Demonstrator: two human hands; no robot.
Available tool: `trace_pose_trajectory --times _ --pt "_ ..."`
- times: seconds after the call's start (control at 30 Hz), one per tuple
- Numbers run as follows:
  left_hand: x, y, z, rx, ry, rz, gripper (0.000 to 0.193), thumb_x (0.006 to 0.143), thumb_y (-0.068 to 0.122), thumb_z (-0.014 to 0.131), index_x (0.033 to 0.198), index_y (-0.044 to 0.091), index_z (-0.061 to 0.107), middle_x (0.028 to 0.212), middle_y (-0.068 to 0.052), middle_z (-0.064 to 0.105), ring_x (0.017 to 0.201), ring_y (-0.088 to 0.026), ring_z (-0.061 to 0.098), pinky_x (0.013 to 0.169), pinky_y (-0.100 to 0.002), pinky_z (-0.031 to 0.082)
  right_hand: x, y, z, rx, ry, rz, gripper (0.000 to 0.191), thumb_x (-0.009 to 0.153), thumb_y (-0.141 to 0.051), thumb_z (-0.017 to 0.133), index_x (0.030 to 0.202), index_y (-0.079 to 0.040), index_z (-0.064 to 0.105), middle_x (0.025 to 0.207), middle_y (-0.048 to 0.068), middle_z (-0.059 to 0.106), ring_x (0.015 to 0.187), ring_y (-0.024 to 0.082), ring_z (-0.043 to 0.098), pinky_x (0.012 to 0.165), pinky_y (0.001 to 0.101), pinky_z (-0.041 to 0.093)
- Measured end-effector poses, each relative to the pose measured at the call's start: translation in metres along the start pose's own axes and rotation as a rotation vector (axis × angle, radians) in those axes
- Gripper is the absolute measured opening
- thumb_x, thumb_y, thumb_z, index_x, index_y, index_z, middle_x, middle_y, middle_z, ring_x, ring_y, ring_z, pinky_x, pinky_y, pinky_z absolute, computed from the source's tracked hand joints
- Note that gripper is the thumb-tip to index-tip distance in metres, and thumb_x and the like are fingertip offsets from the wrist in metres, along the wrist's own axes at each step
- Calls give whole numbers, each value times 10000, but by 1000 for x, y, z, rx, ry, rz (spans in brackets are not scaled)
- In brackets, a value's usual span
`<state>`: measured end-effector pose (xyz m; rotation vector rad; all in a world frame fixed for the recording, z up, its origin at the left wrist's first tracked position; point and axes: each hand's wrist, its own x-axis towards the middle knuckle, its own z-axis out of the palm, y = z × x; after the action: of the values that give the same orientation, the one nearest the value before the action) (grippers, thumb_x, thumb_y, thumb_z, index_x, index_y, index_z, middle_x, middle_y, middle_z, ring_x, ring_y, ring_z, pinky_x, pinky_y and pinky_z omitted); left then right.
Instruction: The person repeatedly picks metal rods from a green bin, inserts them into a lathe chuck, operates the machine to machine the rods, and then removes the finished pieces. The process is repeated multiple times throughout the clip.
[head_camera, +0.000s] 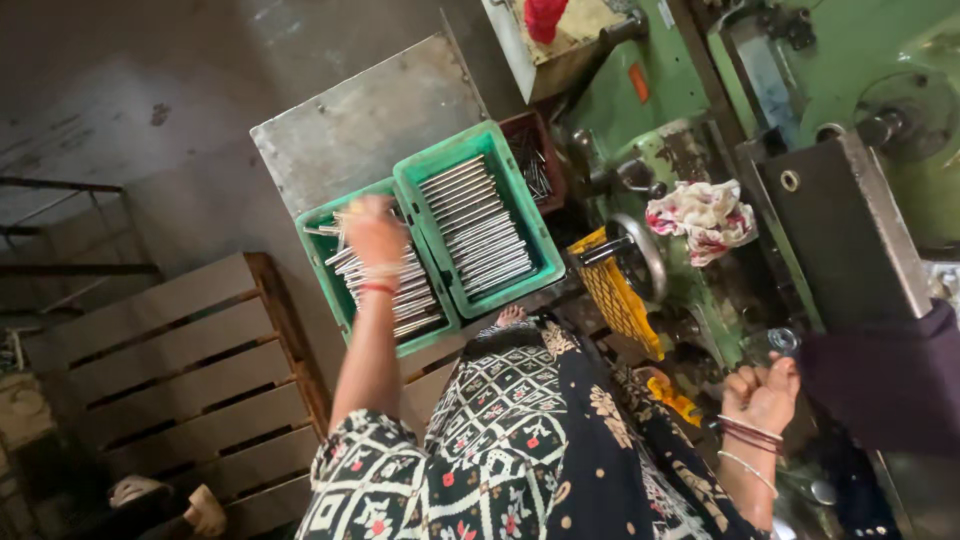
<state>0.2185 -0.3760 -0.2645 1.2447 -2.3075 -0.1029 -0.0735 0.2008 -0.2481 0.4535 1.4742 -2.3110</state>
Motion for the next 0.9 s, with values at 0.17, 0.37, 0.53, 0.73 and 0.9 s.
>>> trace_pose_trajectory --times 0.17,0.37,0.53,0.73,0.9 --pt "27 -79 -36 -36 -332 -147 294 691 309 864 806 62 757 846 -211 688 851 -415 638 805 -509 499 18 -6 -1 -25 11 -1 180 1142 -378 595 1135 -199 584 644 -72 245 545 58 227 504 217 235" --pt "-1 -88 -50 -566 -302 -165 195 856 202 777 965 41 785 1013 -152 769 904 -254 714 816 -358 541 21 -2 -2 -6 7 40 200 1121 -391 625 1090 -196 587 637 -76 236 546 54 228 493 210 225" --pt "21 -111 -76 -1320 -36 -502 136 1053 103 638 1061 -5 718 993 -103 743 854 -167 680 770 -325 542 14 -11 6 305 -122 193 205 1111 -345 677 1116 -150 616 700 -72 308 588 61 287 503 194 280" --pt "69 57 21 -220 -238 341 346 917 42 576 1262 21 600 1269 -207 603 1014 -397 600 769 -486 505 18 2 87 190 -282 360 151 1048 -250 663 1080 -106 632 658 -87 371 513 26 331 408 166 291" --pt "-25 294 31 -1240 -1165 33 388 966 95 595 1340 161 519 870 -90 633 683 -154 509 576 -299 407 6 4 161 73 -273 414 87 1019 -266 609 964 -200 610 589 -98 396 434 35 295 340 202 203"
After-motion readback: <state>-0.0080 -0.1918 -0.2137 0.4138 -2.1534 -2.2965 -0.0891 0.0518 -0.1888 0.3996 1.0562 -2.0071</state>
